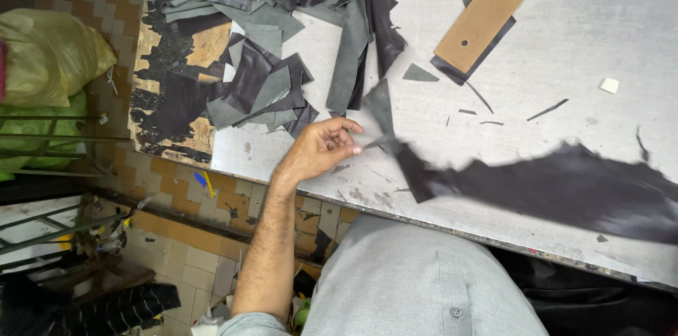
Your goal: The person cuts dark leather pieces using a utility knife and cardboard templates on a workbench. They repeatedly place templates on leather, cut around them, and stack the cut pieces while discarding offcuts.
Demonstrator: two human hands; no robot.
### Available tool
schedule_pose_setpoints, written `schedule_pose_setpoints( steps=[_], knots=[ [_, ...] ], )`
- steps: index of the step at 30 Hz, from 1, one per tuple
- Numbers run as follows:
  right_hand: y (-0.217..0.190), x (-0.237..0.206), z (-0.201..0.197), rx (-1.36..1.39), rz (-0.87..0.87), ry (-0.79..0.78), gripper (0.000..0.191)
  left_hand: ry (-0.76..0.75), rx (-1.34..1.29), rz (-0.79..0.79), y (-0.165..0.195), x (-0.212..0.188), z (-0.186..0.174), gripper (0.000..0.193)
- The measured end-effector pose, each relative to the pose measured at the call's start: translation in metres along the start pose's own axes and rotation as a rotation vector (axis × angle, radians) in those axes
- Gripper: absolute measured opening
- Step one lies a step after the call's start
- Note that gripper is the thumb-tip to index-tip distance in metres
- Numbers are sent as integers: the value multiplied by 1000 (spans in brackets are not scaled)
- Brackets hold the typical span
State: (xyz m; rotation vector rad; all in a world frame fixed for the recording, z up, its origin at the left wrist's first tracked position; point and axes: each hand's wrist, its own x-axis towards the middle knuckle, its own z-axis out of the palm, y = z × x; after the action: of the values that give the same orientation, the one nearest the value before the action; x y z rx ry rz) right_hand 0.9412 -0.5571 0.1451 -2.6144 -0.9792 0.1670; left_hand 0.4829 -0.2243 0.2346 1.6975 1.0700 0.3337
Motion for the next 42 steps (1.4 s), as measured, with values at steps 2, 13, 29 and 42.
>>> schedule_pose_setpoints(
  steps=[2, 13, 29, 42],
  knots=[
    [-17, 2, -7, -113, -73, 64, 28, 125, 73, 143, 5, 14, 2, 48],
    [-160, -4, -26, 131, -410, -63, 58, 763, 571, 170, 34, 111, 4, 94],
    [26, 11, -88, -193, -29, 259, 50, -68, 656, 954, 127, 83, 147, 82],
    [25, -7, -105, -92, -89, 262, 17, -216, 522, 786, 36, 87, 156, 22]
  ],
)
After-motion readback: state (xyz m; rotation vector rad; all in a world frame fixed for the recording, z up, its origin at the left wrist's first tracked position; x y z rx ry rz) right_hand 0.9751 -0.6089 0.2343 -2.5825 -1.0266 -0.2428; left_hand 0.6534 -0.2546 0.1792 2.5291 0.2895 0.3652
